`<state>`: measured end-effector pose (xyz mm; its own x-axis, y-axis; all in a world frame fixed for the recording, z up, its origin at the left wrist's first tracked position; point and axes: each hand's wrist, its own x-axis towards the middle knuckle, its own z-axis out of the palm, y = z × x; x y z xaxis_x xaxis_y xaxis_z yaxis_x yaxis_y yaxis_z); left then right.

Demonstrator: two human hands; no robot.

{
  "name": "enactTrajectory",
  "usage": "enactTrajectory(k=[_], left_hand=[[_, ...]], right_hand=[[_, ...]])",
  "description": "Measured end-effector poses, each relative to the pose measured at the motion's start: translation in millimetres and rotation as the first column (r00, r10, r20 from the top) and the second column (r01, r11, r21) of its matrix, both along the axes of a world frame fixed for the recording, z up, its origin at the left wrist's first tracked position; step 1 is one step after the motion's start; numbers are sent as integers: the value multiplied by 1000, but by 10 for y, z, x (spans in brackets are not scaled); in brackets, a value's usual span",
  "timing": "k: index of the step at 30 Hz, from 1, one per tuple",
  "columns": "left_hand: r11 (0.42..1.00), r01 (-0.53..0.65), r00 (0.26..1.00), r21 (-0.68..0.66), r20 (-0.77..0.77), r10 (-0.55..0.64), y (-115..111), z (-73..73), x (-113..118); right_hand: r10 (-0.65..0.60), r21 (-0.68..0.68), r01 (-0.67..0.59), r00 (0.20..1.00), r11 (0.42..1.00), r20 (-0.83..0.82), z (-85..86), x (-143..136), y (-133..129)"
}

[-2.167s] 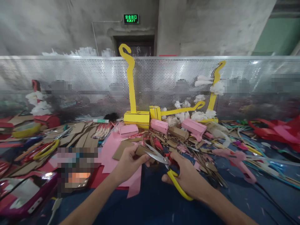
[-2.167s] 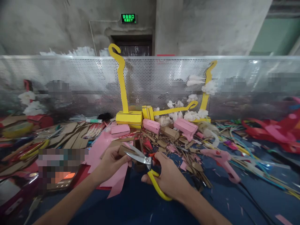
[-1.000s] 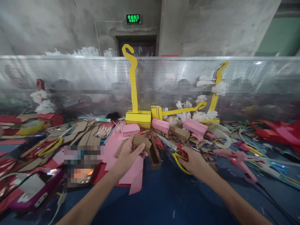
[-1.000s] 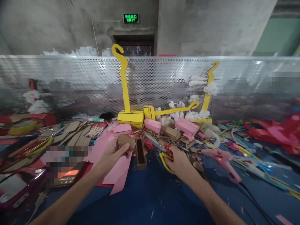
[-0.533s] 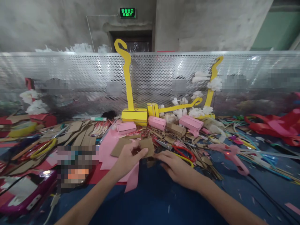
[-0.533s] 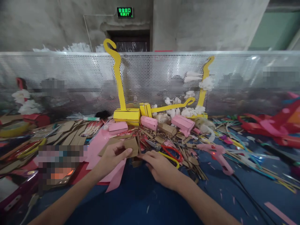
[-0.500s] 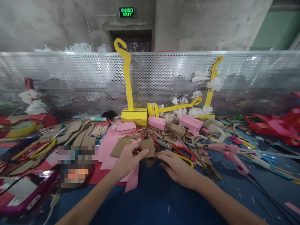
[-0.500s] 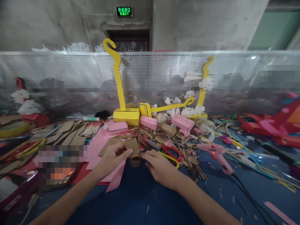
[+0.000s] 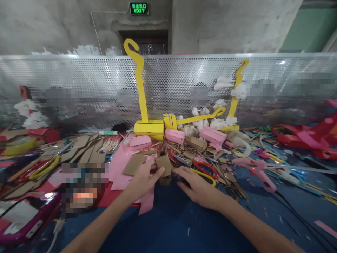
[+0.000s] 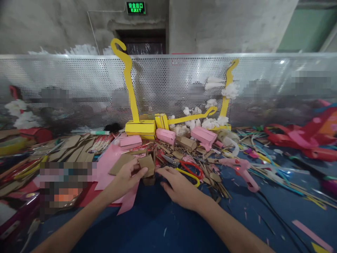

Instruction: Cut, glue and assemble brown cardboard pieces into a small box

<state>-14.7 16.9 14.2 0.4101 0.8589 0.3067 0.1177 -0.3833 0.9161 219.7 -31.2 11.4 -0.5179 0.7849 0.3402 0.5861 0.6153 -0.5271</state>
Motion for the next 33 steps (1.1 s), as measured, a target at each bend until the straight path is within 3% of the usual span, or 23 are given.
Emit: enactTrajectory(k=[5,12,20,26,33], left_hand=[[1000,17,1000,-21,15,-17,12,-2,8],[994,67,988,-90,144,-54,-58,122,57],[976,78,957,-202,288,-17,-76,167,106],[955,86,900,-285,434,49,-138,266,77],[956,66,890,-285,451,73,-181,278,81]], right_hand=[[-2,-27,3,1000,1000,28,17,-35,9],[-38,-36,36,998,999,-46,12,-76,7],[-11,19,10,996,1000,93,29,-106,36],[-131,9,132,990,991,-55,145,-34,-98],[-134,170,137,991,976,-26,222,34,-144]])
